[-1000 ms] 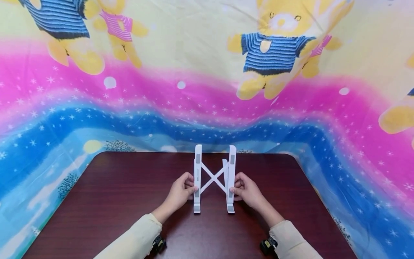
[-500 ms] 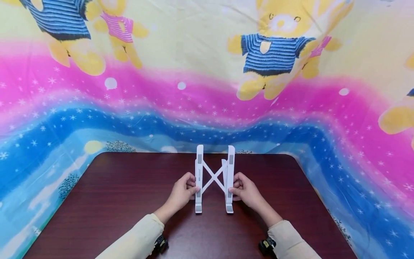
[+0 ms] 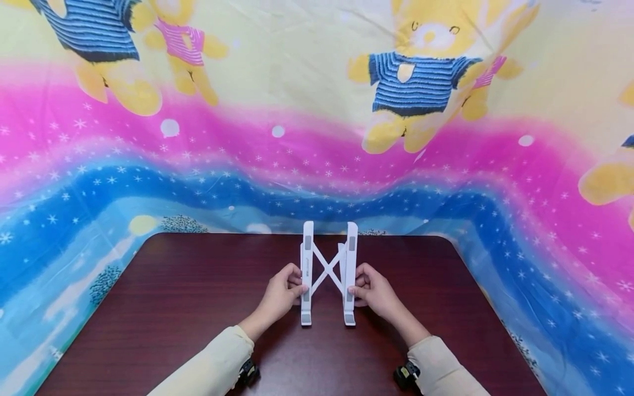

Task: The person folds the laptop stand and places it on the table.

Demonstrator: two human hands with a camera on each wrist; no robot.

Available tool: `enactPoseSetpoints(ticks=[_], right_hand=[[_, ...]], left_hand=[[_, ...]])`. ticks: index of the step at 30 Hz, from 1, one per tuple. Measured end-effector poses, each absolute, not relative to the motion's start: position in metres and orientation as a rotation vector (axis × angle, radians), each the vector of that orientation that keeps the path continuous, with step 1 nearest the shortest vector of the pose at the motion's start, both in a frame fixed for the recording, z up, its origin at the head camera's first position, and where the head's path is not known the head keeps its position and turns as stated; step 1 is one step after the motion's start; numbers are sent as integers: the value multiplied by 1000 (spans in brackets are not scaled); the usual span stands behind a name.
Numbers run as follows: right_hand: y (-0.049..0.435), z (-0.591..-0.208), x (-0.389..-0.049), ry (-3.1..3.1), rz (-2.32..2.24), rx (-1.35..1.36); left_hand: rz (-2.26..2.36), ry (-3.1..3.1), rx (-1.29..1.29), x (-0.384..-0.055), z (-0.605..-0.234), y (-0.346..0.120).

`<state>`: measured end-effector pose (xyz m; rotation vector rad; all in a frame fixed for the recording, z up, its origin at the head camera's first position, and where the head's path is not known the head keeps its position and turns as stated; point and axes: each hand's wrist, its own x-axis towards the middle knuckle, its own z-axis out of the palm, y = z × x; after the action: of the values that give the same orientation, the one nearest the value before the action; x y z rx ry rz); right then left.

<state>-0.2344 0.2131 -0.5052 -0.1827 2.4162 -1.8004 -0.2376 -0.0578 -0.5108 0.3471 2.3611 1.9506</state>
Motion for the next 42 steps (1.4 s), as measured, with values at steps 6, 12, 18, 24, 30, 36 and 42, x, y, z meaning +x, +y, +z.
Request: enactPoseSetpoints(ticks=[6,12,18,24,30,36,42], right_hand=[[211,-505,-235,2431,-1788,-187],[209,-506,-235,2435,-1784,-191],[207,-507,-236,2433,-1793,-207],[205,-507,-236,2425,-1804,-206],[202,-508,-237,2437,-1792,-198],[200,-510,-238,2444,-1793,-217],[198,-511,-239,2456,-1781,-214]], left_hand=[[1934,2372,355,-237,-509,-56],[1918,2384,358,-236,-508,-53],[1938,2359,358,-237,-508,-50],[1956,2340,371,-237,-508,-47],[1939,2360,383,-239,-511,-45],[1922,2379,389,-239,-512,-41],[1927,2390,387,-239,-513,-38]])
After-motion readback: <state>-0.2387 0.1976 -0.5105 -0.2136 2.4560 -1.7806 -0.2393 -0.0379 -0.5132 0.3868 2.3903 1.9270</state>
